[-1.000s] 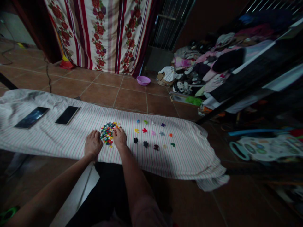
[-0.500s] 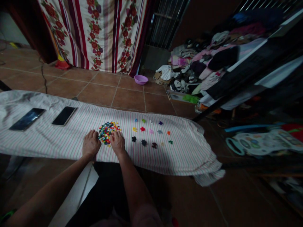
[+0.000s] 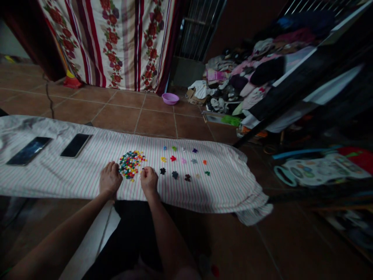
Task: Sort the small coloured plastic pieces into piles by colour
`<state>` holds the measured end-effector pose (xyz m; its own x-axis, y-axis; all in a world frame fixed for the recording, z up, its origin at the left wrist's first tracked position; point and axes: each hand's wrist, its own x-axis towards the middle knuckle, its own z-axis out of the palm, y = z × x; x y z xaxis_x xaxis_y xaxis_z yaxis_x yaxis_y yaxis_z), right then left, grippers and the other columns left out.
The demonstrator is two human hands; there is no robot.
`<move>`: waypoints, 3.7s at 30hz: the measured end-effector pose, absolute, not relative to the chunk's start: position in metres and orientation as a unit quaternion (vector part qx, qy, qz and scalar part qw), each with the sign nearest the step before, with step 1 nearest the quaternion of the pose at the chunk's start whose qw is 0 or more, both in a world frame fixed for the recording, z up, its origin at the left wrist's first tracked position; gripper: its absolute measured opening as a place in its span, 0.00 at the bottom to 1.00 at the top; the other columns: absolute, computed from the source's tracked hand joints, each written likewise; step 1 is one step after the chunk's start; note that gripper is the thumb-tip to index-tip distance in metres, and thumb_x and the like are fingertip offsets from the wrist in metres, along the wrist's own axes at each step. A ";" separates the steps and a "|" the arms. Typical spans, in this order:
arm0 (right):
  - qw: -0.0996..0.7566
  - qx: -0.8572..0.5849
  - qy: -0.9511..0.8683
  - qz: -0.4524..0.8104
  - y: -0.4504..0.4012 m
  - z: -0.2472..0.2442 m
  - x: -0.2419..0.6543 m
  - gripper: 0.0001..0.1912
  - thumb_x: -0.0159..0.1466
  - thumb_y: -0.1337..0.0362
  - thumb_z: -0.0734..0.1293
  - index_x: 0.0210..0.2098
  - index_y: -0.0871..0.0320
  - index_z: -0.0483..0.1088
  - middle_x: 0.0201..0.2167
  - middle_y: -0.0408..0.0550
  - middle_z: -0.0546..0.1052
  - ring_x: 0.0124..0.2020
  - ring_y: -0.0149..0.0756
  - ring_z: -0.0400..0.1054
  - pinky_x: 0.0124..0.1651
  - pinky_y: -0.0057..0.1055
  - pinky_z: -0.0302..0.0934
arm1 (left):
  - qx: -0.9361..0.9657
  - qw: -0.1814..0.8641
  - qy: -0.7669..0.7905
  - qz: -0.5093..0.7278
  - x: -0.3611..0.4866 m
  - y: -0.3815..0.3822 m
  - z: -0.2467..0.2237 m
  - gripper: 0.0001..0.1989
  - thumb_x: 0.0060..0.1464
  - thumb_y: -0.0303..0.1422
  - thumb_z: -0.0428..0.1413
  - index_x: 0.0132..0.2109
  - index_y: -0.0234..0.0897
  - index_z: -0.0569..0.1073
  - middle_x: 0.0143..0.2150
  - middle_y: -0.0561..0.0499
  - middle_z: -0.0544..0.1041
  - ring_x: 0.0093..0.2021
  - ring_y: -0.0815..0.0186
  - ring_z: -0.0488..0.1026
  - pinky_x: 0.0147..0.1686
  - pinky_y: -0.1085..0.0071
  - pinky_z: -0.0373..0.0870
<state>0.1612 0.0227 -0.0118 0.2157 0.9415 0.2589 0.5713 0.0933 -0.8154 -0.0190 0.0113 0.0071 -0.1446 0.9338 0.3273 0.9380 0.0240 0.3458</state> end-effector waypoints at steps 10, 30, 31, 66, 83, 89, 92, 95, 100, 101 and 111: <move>0.402 -0.670 -0.577 0.238 -0.006 -0.001 0.175 0.10 0.64 0.63 0.59 0.36 0.55 0.73 0.32 0.44 0.78 0.25 0.31 0.73 0.29 0.25 0.63 | -0.651 0.011 -0.717 -0.249 -0.020 0.011 0.006 0.17 0.56 0.26 0.46 0.51 0.31 0.71 0.60 0.35 0.70 0.64 0.49 0.62 0.61 0.53 0.60; 0.525 -0.622 -0.427 0.394 -0.036 0.008 0.228 0.11 0.56 0.54 0.67 0.32 0.54 0.69 0.27 0.47 0.81 0.31 0.43 0.79 0.36 0.37 0.74 | -0.659 0.014 -0.708 -0.253 -0.019 0.011 0.010 0.15 0.55 0.26 0.46 0.48 0.31 0.71 0.58 0.33 0.71 0.63 0.48 0.63 0.60 0.51 0.61; 0.525 -0.624 -0.425 0.393 -0.036 0.008 0.230 0.10 0.55 0.55 0.67 0.32 0.54 0.69 0.26 0.47 0.81 0.31 0.43 0.79 0.36 0.37 0.74 | -0.660 0.014 -0.707 -0.253 -0.019 0.011 0.010 0.15 0.55 0.26 0.46 0.48 0.31 0.71 0.58 0.33 0.71 0.63 0.48 0.63 0.60 0.51 0.61; 0.427 -0.733 -0.522 0.092 -0.003 -0.016 0.251 0.15 0.63 0.64 0.57 0.45 0.59 0.71 0.39 0.53 0.79 0.38 0.39 0.74 0.43 0.33 0.65 | -0.655 0.010 -0.711 -0.254 -0.020 0.011 0.011 0.14 0.55 0.26 0.46 0.47 0.34 0.71 0.57 0.36 0.71 0.62 0.49 0.63 0.59 0.52 0.61; 0.325 -0.624 -0.697 0.139 -0.014 0.007 0.196 0.14 0.66 0.68 0.61 0.47 0.54 0.75 0.43 0.48 0.77 0.44 0.35 0.71 0.49 0.29 0.64 | -0.661 0.024 -0.714 -0.230 -0.021 0.011 0.007 0.16 0.56 0.26 0.46 0.49 0.30 0.71 0.59 0.34 0.70 0.64 0.49 0.63 0.61 0.54 0.60; 0.223 -0.670 -0.699 0.107 -0.005 0.017 0.177 0.11 0.67 0.64 0.63 0.46 0.50 0.75 0.42 0.45 0.77 0.44 0.34 0.69 0.44 0.26 0.61 | -0.656 0.028 -0.715 -0.242 -0.020 0.011 0.007 0.16 0.55 0.26 0.47 0.49 0.31 0.71 0.59 0.35 0.71 0.64 0.50 0.63 0.61 0.54 0.60; 0.212 -0.676 -0.699 0.094 -0.006 0.017 0.176 0.09 0.68 0.63 0.63 0.42 0.49 0.76 0.41 0.44 0.77 0.42 0.33 0.69 0.41 0.25 0.59 | -0.656 0.026 -0.714 -0.244 -0.020 0.011 0.006 0.16 0.55 0.26 0.48 0.49 0.31 0.71 0.59 0.35 0.71 0.64 0.50 0.63 0.61 0.53 0.60; 0.222 -0.677 -0.696 0.087 -0.009 0.015 0.177 0.08 0.67 0.63 0.64 0.41 0.50 0.75 0.40 0.43 0.77 0.42 0.32 0.69 0.41 0.25 0.58 | -0.655 0.027 -0.713 -0.248 -0.020 0.012 0.006 0.16 0.55 0.26 0.48 0.49 0.32 0.71 0.59 0.36 0.71 0.63 0.50 0.63 0.61 0.53 0.61; 0.245 -0.674 -0.692 0.087 -0.011 0.014 0.179 0.06 0.66 0.65 0.64 0.38 0.52 0.75 0.38 0.44 0.76 0.41 0.32 0.69 0.41 0.25 0.57 | -0.658 0.032 -0.712 -0.243 -0.020 0.012 0.006 0.16 0.55 0.26 0.48 0.49 0.31 0.71 0.58 0.35 0.71 0.63 0.49 0.64 0.60 0.53 0.62; 0.251 -0.672 -0.691 0.087 -0.012 0.013 0.179 0.06 0.66 0.65 0.65 0.38 0.53 0.75 0.37 0.44 0.76 0.41 0.32 0.69 0.41 0.25 0.57 | -0.658 0.032 -0.713 -0.240 -0.020 0.012 0.006 0.16 0.55 0.26 0.48 0.49 0.31 0.71 0.58 0.35 0.71 0.63 0.48 0.64 0.60 0.53 0.62; 0.285 -0.654 -0.692 0.111 -0.022 0.011 0.192 0.06 0.64 0.66 0.64 0.36 0.56 0.74 0.34 0.44 0.75 0.34 0.30 0.68 0.40 0.25 0.58 | -0.663 0.038 -0.708 -0.240 -0.021 0.012 0.006 0.15 0.55 0.26 0.47 0.48 0.31 0.71 0.57 0.35 0.71 0.62 0.49 0.65 0.59 0.53 0.62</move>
<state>0.1920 -0.0221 0.0113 0.0172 0.9683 0.2494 0.8420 0.1205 -0.5259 -0.0208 0.0121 0.0064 -0.1176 0.9208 0.3720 0.9573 0.0055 0.2891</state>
